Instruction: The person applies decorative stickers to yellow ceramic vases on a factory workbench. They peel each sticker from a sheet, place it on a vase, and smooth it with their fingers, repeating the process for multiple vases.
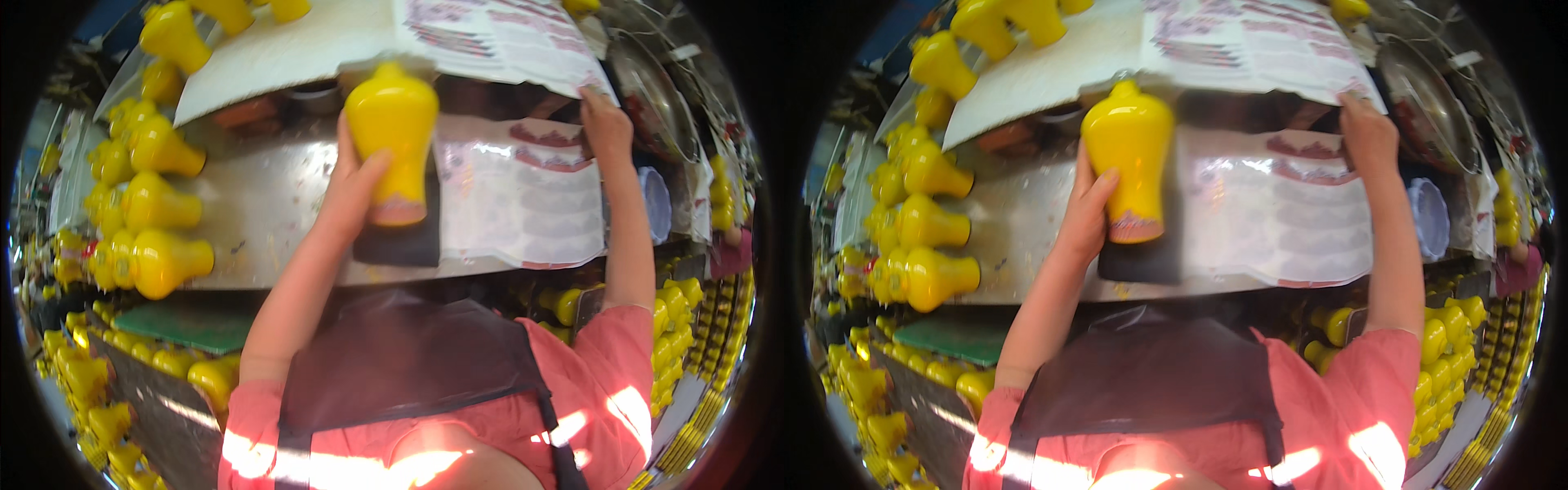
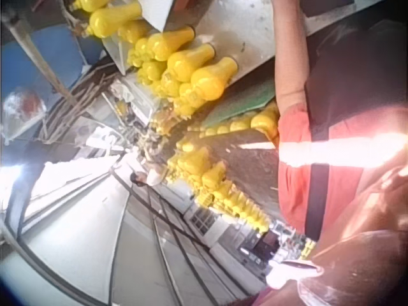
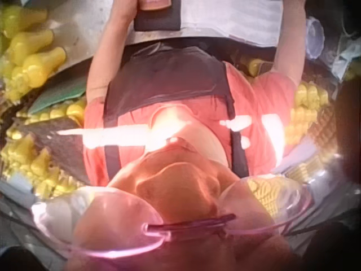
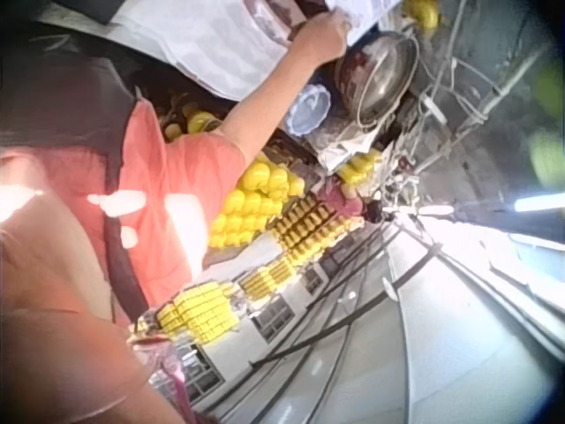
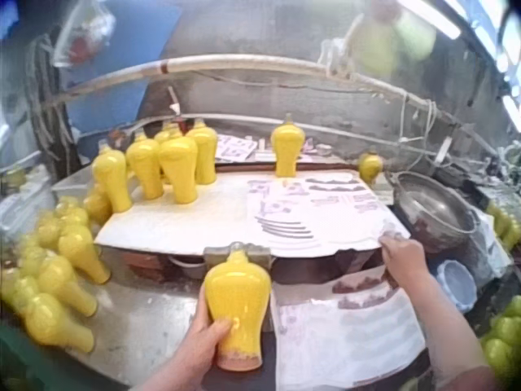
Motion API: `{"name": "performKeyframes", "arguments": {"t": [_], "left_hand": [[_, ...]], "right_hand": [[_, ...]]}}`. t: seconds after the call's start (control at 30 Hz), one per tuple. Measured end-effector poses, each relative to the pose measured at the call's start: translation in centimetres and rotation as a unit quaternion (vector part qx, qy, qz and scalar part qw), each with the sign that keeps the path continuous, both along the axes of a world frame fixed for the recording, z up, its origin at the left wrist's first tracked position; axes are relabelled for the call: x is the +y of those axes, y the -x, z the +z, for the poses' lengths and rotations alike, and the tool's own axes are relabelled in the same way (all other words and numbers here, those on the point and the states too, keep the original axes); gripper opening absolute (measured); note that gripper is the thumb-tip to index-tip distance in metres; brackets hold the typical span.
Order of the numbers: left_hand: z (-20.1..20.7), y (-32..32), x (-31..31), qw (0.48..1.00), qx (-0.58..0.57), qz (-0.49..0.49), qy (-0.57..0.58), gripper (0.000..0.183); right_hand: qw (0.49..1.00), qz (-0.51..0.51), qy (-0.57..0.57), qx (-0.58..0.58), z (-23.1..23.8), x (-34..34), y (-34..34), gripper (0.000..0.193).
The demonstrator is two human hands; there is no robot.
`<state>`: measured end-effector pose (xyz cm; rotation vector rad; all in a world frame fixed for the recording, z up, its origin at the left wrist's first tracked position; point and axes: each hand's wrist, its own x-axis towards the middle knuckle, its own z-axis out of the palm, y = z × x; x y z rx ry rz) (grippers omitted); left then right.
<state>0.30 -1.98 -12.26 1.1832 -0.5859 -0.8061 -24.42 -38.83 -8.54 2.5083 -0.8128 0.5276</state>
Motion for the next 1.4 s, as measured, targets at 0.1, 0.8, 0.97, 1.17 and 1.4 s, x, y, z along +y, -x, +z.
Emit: {"name": "performKeyframes", "arguments": {"t": [0.1,0.8,0.97,1.17,1.4], "left_hand": [[-0.3,-0.1,0.1,1.000,0.007,-0.006,0.025,0.083],[-0.3,0.0,0.0,0.999,-0.041,0.013,-0.004,0.088],[0.9,-0.4,0.5,0.996,-0.079,0.024,-0.024,0.087],[3.1,-3.2,-0.2,0.995,-0.090,0.024,-0.020,0.083],[2.3,-3.1,-2.1,0.958,-0.249,0.019,-0.142,0.087]], "right_hand": [[1.000,-0.009,-0.025,-0.017,-0.6,-0.2,0.2,0.036],[0.669,0.035,-0.709,-0.219,11.7,13.0,-8.9,0.021],[0.860,0.337,-0.349,-0.158,10.9,20.0,-11.9,0.016],[0.901,0.430,-0.028,-0.044,4.8,23.8,-11.9,0.040],[0.918,0.395,0.008,-0.024,2.2,25.0,-10.3,0.041]]}}
